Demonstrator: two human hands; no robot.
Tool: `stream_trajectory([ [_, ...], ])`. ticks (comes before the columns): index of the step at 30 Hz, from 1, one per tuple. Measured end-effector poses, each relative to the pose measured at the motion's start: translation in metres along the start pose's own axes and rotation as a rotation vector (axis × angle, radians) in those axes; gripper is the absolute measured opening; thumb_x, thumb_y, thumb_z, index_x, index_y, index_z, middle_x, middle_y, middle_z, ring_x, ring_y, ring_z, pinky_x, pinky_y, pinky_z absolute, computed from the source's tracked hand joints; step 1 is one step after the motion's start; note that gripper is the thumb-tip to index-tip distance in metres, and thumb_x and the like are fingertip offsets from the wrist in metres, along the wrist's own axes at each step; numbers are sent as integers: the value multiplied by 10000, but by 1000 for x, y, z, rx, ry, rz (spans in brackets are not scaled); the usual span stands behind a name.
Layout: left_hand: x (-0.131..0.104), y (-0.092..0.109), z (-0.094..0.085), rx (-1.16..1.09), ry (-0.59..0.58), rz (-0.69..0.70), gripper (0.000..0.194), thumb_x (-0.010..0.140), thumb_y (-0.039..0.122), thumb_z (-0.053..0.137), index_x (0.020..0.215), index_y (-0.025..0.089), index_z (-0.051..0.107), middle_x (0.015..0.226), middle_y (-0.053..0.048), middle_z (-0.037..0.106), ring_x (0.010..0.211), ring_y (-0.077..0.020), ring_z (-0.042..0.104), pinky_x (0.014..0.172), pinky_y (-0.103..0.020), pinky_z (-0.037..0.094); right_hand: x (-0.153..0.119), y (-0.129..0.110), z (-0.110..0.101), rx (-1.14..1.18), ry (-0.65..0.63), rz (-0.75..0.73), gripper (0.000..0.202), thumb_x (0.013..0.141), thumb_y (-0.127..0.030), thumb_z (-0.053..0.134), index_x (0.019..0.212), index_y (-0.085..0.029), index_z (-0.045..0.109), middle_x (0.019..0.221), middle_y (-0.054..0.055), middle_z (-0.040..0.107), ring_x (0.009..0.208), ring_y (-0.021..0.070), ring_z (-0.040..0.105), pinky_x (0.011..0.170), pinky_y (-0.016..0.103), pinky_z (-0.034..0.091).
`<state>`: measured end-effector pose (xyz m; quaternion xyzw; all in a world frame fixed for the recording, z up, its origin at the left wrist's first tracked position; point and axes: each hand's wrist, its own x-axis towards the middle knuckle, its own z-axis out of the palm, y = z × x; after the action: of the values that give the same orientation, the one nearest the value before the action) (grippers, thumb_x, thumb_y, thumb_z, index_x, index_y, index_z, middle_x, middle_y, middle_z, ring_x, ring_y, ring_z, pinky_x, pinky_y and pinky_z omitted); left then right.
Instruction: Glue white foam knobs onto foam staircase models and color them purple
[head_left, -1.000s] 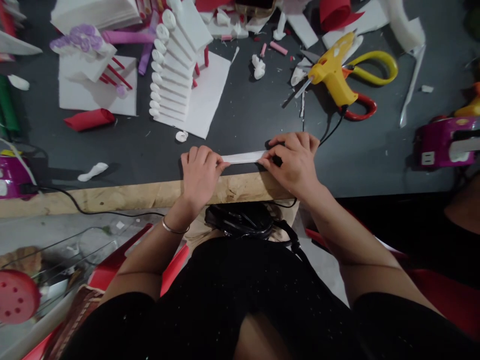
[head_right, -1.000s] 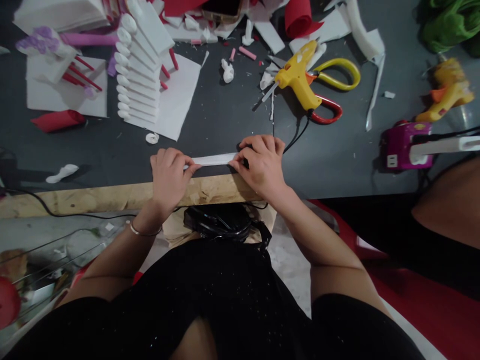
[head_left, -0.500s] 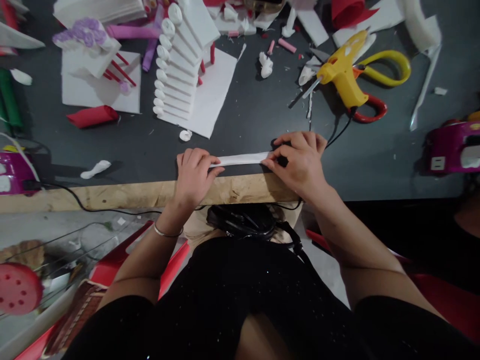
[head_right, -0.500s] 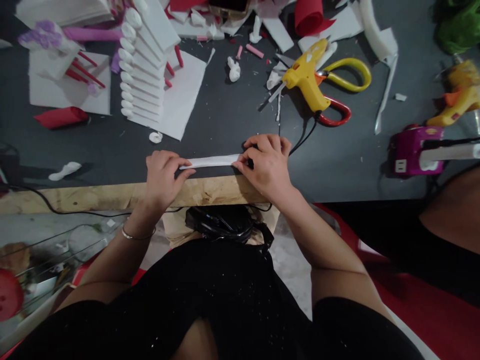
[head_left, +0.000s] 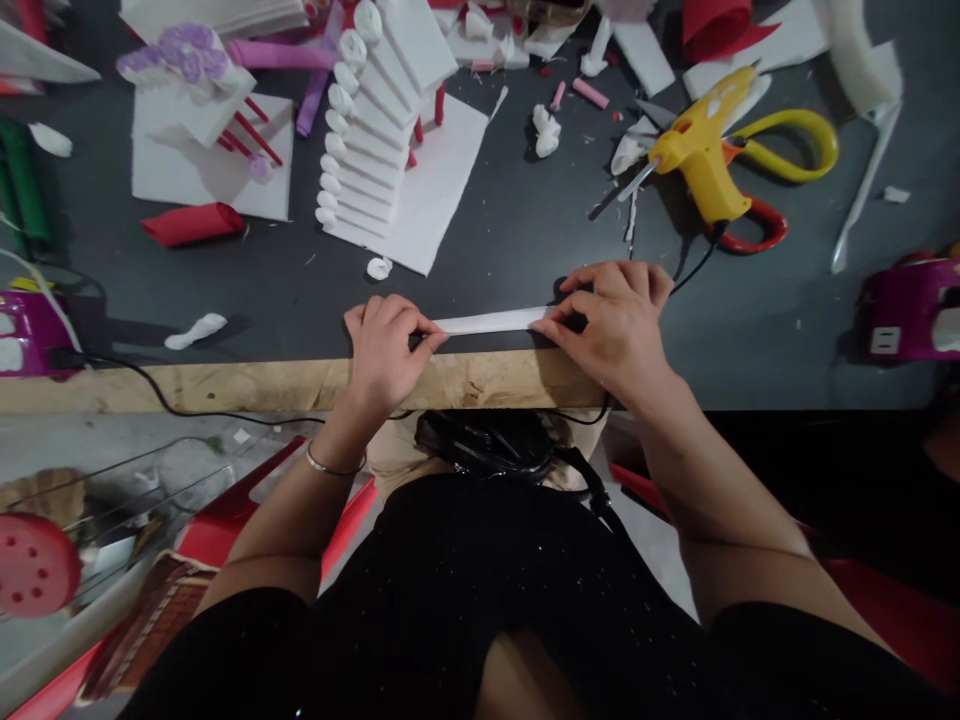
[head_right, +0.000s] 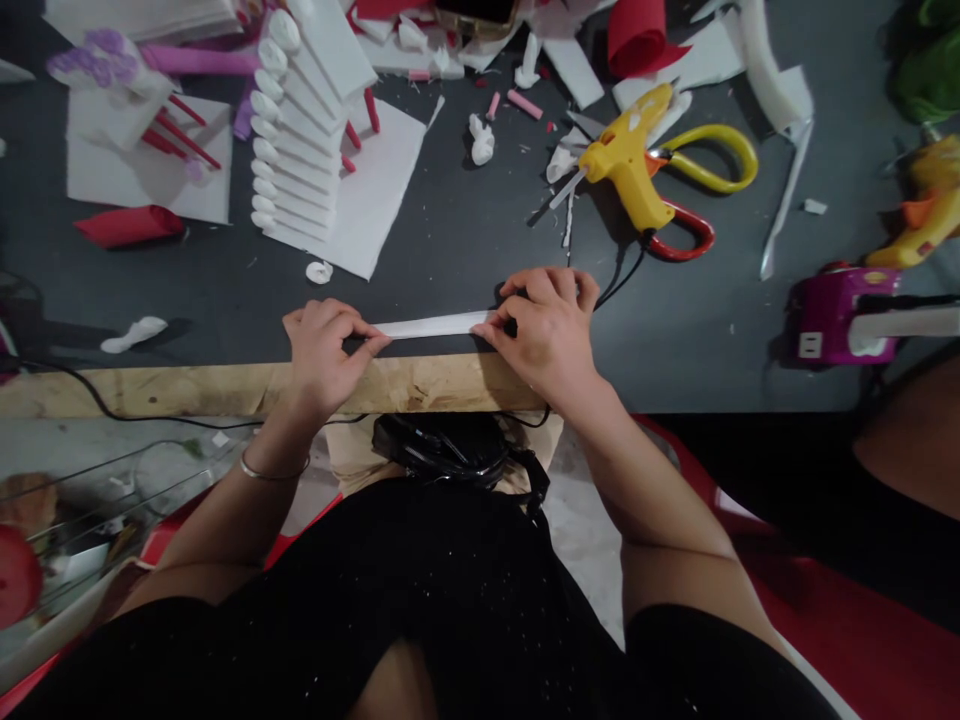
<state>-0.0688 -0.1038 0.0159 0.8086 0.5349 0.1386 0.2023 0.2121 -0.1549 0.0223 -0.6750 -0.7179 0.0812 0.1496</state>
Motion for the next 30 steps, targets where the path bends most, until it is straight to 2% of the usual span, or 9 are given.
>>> stream_trajectory([
  [6,0,3,-2,-4,-10,-28,121,952,262,678,835,237,692,971,-35,683,1018,-264,595,997,-499,359,5,-1,-7,-9,-21,-23,235,926,-411,724,773,-236,754,1186,106,685,1195,371,538,1099,647,332],
  [14,6,13,-4,-23,-25,-127,193,897,239,720,743,218,604,950,-32,660,1026,-262,589,1024,-511,370,11,-3,-13,-10,-129,30,244,922,-408,704,762,-230,751,1219,116,662,1247,386,497,1108,645,332],
  [18,7,17,-8,-52,-45,-155,81,887,192,722,853,238,665,1010,-41,655,1056,-262,591,1046,-515,382,12,-1,-12,51,-119,52,180,895,-404,713,832,-236,718,1227,125,654,1256,404,495,1104,647,330],
  [21,6,16,-8,-68,-60,-117,128,910,177,698,956,289,740,1031,-41,640,1087,-269,585,1039,-519,387,12,4,-9,86,-115,57,147,886,-389,702,913,-245,699,1253,128,648,1257,406,493,1087,633,343],
  [25,2,12,-7,-75,-27,-3,207,942,192,666,958,347,803,1068,-43,642,1101,-273,573,1027,-533,377,13,13,-3,100,-105,49,134,884,-366,683,940,-245,692,1243,125,646,1229,391,504,1056,615,359],
  [28,-1,12,-11,-31,-9,85,228,960,198,631,944,345,804,1122,-56,674,1131,-294,562,1038,-575,344,13,13,-1,90,-70,34,123,888,-356,675,943,-247,689,1207,122,662,1185,373,527,1039,600,371],
  [30,-1,15,-18,-5,-41,144,215,968,209,611,939,333,784,1142,-56,695,1164,-307,552,1059,-600,314,11,9,-3,66,-36,10,105,903,-342,661,954,-256,694,1199,124,676,1166,369,539,1044,599,368],
])
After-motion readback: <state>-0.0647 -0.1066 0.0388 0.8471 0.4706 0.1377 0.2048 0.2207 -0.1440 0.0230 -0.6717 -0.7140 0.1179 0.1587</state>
